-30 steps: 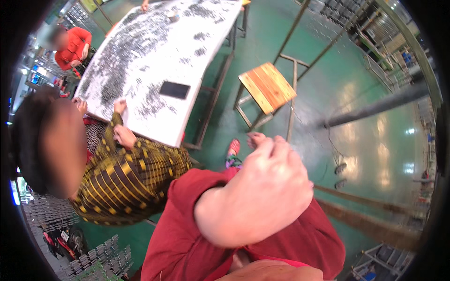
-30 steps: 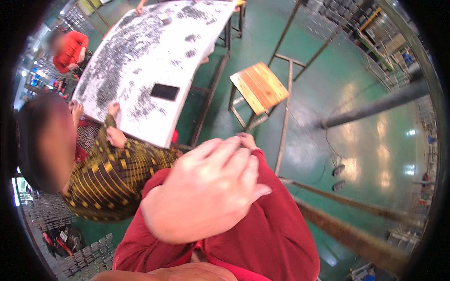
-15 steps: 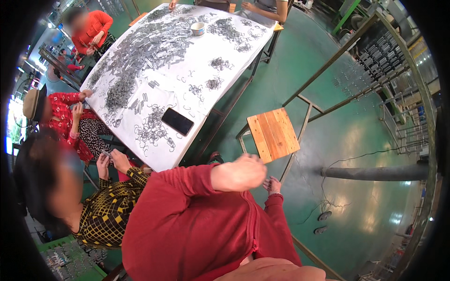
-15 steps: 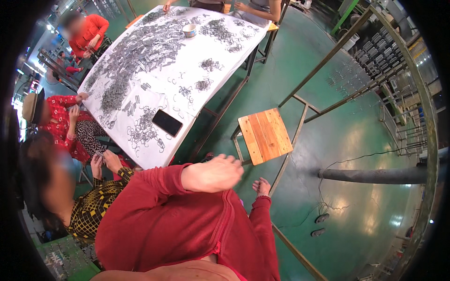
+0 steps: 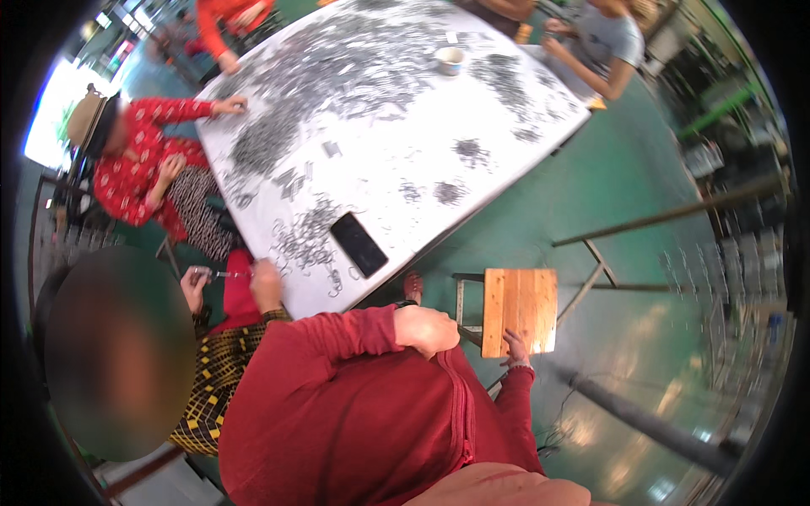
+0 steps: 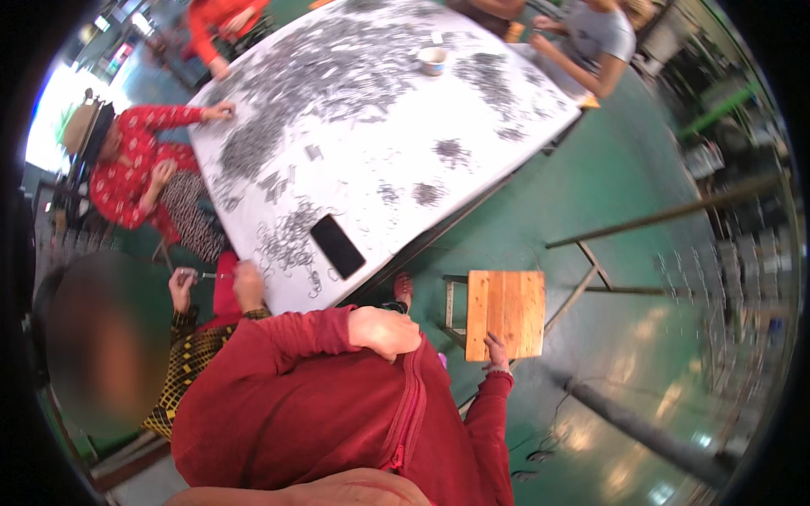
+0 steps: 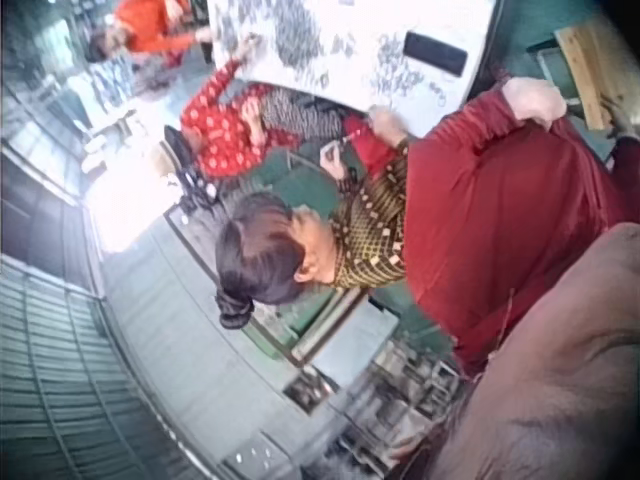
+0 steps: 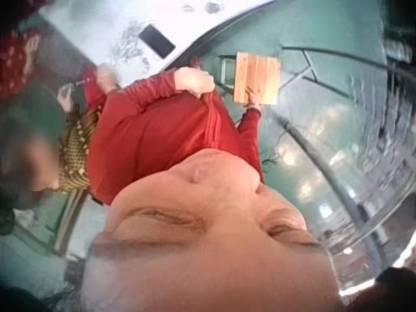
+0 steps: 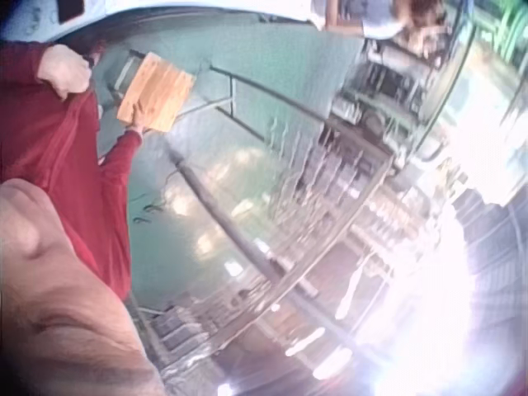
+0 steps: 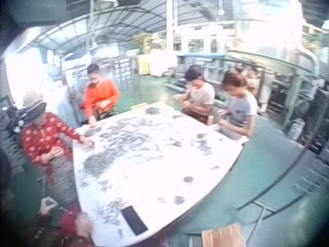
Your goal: The person sits at a table and repeatedly picks up small metal wire pieces and cylindrical components, then connects them by hand. The person occasionally places the assembled units on the table or into a nearby container.
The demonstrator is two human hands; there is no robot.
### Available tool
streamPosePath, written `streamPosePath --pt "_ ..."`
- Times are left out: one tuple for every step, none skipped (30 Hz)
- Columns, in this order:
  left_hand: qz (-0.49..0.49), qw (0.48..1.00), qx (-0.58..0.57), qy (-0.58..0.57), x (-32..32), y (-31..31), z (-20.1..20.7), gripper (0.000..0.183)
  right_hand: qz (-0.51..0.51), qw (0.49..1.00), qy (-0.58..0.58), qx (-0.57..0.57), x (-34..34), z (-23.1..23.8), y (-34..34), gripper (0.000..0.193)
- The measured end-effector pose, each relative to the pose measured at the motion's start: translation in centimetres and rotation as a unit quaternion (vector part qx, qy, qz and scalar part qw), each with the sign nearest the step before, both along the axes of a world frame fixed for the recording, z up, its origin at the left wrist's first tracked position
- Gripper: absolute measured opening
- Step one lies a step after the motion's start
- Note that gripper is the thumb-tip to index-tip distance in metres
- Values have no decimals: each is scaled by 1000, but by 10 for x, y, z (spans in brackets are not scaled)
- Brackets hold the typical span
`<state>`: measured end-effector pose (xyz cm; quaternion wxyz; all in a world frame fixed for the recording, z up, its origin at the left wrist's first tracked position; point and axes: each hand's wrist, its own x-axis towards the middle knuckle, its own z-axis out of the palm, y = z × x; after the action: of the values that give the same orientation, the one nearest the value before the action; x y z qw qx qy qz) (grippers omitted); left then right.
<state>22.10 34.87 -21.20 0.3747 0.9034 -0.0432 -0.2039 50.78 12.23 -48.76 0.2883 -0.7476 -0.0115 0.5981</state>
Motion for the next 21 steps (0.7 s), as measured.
streamPosePath --pt "22 1000 16 2 -6 4 -26 23 16 999 11 -28 4 -17 0 61" --pt "41 999 30 7 -13 4 -51 21 33 998 40 -36 6 -47 -10 60" --pt "72 997 13 -16 -18 1 -68 20 33 996 14 -78 12 -92 -41 54" --pt "102 994 0 -41 -22 1 -79 19 31 993 -14 -116 18 -119 -57 47" --pt "141 988 -6 -61 -27 2 -84 18 -1 992 -18 -121 16 -108 -36 44" --pt "152 988 -6 -32 -29 7 -80 18 -36 991 -23 -129 11 -86 -12 41" --pt "154 988 -9 -9 -28 14 -73 19 -38 995 -38 -90 16 -84 -2 36" --pt "167 986 -26 15 -29 22 -66 20 -36 997 -51 -48 22 -85 11 31" --pt "186 980 -54 43 -31 33 -55 21 -20 999 -37 18 42 -88 32 27" --pt "209 973 -76 64 -33 43 -46 23 -27 999 -15 43 60 -87 67 26" --pt "236 964 -94 81 -35 51 -41 24 10 995 -40 87 67 -72 102 29" --pt "247 960 -97 88 -37 60 -36 26 51 988 -66 131 74 -54 144 33" --pt "255 959 -91 84 -37 70 -31 27 76 978 -66 183 95 -48 174 34" --pt "275 955 -82 80 -38 78 -28 28 103 964 -62 236 106 -41 207 35" --pt "313 944 -72 79 -41 82 -27 30 104 970 -46 214 99 -9 250 36" --pt "368 925 -56 78 -44 82 -31 29 109 975 -32 192 91 23 285 36" --pt "415 906 -42 73 -45 84 -34 29 142 972 -36 186 98 24 302 37" --pt "468 880 -31 70 -45 85 -48 28 174 968 -38 178 111 19 322 37" --pt "521 851 -19 67 -44 87 -60 27 208 962 -41 171 122 14 343 37" --pt "562 825 1 57 -43 90 -71 27 231 957 -74 158 131 9 357 37" --pt "610 790 23 49 -41 92 -76 27 265 947 -105 150 142 7 374 38"
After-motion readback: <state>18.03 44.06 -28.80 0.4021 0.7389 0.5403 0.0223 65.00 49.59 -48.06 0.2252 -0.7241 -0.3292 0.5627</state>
